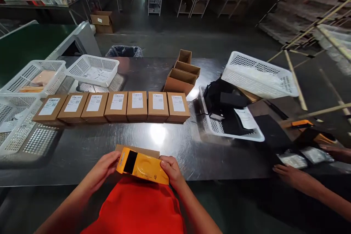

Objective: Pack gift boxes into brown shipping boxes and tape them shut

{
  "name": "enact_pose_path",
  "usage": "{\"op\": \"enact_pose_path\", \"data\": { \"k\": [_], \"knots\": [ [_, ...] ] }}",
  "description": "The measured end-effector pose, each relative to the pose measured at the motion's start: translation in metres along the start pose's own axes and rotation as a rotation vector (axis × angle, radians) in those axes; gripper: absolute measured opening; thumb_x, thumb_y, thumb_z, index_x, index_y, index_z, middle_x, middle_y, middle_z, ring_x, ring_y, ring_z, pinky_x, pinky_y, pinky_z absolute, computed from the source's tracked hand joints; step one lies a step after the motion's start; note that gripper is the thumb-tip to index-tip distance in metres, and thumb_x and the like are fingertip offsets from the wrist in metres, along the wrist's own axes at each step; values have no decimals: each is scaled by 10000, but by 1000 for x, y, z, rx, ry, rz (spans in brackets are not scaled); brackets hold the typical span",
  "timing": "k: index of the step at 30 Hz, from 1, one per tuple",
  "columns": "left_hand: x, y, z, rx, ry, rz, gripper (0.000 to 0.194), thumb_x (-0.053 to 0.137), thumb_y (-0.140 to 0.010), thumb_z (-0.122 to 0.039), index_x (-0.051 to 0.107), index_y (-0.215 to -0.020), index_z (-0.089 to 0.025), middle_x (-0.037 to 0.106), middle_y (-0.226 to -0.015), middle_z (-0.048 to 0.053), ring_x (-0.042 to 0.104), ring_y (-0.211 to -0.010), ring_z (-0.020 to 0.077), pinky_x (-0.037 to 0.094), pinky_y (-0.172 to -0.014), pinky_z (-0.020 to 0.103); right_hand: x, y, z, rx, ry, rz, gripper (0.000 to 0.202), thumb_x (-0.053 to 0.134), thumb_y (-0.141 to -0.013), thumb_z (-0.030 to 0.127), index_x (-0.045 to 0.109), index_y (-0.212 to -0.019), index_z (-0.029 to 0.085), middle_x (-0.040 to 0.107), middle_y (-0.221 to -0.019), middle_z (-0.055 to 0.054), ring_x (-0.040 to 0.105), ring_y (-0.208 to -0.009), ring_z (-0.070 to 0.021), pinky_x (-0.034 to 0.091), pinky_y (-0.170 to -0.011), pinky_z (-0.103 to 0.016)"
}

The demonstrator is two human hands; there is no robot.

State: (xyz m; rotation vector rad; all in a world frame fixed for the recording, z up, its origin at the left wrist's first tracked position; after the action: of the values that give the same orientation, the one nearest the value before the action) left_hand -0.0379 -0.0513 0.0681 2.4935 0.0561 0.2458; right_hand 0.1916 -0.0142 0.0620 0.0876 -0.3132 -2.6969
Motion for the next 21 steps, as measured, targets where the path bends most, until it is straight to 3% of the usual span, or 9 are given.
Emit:
{"op": "enact_pose_path", "data": {
  "k": [3,6,8,11,15,18,21],
  "knots": [
    [19,-2,3,-38,148,73,424,762,-583,-543,554,-658,-181,548,-618,-29,499,-583,109,421,-576,239,3,-1,3,12,8,17,617,464,-734,783,355,-529,211,258,-499,50,234,-469,-84,159,-455,-248],
    [6,-10,1,36,49,-39,447,759,-567,-532,473,-573,-189,460,-528,-64,391,-496,71,323,-495,211,8,-3,11,27,28,68,624,459,-742,789,349,-541,209,256,-508,55,228,-471,-77,169,-447,-238],
    [-13,-12,-4,80,-55,-109,442,733,-573,-550,480,-552,-188,468,-497,-59,393,-481,75,303,-481,213,15,-4,17,58,69,139,621,474,-744,784,363,-551,204,264,-518,57,232,-475,-73,180,-443,-230],
    [-58,-13,-10,91,-92,-203,414,731,-551,-531,498,-544,-189,491,-465,-51,412,-461,82,317,-480,218,20,-5,21,138,131,219,603,501,-751,764,396,-574,197,297,-532,53,256,-484,-73,190,-437,-222],
    [-119,-18,-3,46,-88,-281,394,714,-562,-518,503,-546,-186,481,-461,-55,398,-434,74,311,-462,216,22,-11,24,193,186,195,602,489,-767,757,385,-566,198,311,-555,43,270,-507,-81,189,-435,-222],
    [-143,-32,16,34,-108,-317,390,688,-559,-526,495,-535,-188,458,-445,-62,374,-419,68,298,-452,212,30,-20,27,190,273,176,594,493,-776,735,389,-548,197,325,-565,31,291,-527,-93,202,-443,-228],
    [-148,-48,41,39,-110,-355,387,666,-559,-533,476,-529,-196,432,-436,-71,347,-415,66,277,-444,213,37,-27,30,205,338,141,581,490,-777,722,401,-542,198,329,-562,26,303,-534,-100,205,-449,-237]
  ]
}}
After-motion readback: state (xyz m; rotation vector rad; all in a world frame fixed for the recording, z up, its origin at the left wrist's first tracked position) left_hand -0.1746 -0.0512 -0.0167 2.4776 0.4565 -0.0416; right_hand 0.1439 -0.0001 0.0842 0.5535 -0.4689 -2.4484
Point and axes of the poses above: each hand's wrist, its own y-axis away from the middle knuckle, its own x-axis out of the palm, z = x × y, the point moved 8 cm from there along -y, towards the middle knuckle
